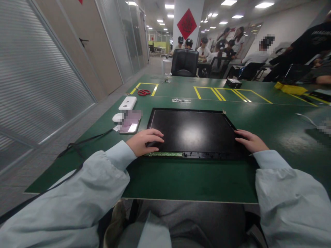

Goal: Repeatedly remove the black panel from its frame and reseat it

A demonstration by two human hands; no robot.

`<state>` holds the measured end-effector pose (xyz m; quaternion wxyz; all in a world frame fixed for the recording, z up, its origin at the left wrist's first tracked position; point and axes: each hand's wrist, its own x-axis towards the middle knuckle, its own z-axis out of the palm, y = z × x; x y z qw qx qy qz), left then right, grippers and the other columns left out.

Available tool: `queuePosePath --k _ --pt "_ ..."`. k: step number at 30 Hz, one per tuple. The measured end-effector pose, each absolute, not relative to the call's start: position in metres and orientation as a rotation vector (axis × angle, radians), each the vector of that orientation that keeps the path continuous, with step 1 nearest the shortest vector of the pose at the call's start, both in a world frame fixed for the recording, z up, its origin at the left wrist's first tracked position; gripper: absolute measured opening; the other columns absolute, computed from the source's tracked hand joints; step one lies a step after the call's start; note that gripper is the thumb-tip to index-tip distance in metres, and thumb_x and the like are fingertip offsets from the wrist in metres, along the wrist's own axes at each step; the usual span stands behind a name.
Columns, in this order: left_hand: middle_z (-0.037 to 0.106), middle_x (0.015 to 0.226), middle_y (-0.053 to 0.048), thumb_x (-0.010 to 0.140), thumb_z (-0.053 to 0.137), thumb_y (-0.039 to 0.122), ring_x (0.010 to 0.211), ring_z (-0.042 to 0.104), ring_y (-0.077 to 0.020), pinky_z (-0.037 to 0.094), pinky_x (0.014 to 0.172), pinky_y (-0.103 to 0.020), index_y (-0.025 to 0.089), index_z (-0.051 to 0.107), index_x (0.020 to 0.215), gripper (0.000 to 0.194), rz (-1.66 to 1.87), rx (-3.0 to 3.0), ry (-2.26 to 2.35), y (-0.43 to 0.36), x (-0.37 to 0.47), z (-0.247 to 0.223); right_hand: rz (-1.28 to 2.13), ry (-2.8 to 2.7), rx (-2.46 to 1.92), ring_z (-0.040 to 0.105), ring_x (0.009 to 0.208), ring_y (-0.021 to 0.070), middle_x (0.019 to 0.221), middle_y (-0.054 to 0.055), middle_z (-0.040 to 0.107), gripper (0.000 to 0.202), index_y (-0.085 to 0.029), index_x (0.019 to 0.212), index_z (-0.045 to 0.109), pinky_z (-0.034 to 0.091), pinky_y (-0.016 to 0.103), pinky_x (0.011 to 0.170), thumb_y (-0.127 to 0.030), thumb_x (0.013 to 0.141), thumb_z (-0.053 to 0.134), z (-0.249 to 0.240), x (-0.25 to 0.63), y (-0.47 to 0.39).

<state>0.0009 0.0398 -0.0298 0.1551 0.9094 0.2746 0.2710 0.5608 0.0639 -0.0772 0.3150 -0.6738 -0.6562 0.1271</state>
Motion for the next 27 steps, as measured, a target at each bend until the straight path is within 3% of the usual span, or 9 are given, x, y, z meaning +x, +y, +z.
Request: queuePosePath --k 10,16,21,27 --pt "0.074 0.125 -0.012 0.090 0.075 0.026 0.115 0.073 -0.0266 0.057 0.105 -0.043 0.024 0.078 0.114 0.025 0.771 2.595 0.788 0.042 0.001 -0.031 0.334 -1.733 -1.764 0.064 0.132 0.0397 0.131 0.008 0.075 0.042 -0.032 0.101 0.082 0.042 0.057 0.121 -0.056 0.069 0.069 -0.079 0.564 0.064" --pt "0.074 0.121 -0.013 0.091 0.074 0.035 0.111 0.073 -0.0271 0.057 0.104 -0.044 0.023 0.078 0.113 0.025 0.880 2.589 0.837 0.042 0.003 -0.034 0.345 -1.741 -1.778 0.063 0.134 0.0396 0.132 0.008 0.075 0.044 -0.032 0.103 0.082 0.042 0.057 0.122 -0.056 0.069 0.068 -0.077 0.563 0.063" --pt "0.071 0.124 -0.014 0.097 0.056 0.030 0.118 0.069 -0.0293 0.053 0.110 -0.049 0.019 0.077 0.110 0.028 1.033 2.520 1.232 0.042 0.003 -0.030 0.356 -1.744 -1.771 0.063 0.134 0.0397 0.130 0.007 0.075 0.042 -0.033 0.103 0.082 0.041 0.058 0.122 -0.053 0.069 0.069 -0.078 0.564 0.065" --pt "0.068 0.127 -0.013 0.086 0.058 0.026 0.123 0.065 -0.0325 0.050 0.114 -0.056 0.021 0.075 0.117 0.036 0.861 2.446 1.529 0.052 -0.008 -0.040 0.392 -1.729 -1.756 0.063 0.134 0.0377 0.128 0.003 0.077 0.039 -0.038 0.103 0.083 0.042 0.057 0.123 -0.040 0.068 0.066 -0.079 0.567 0.067"
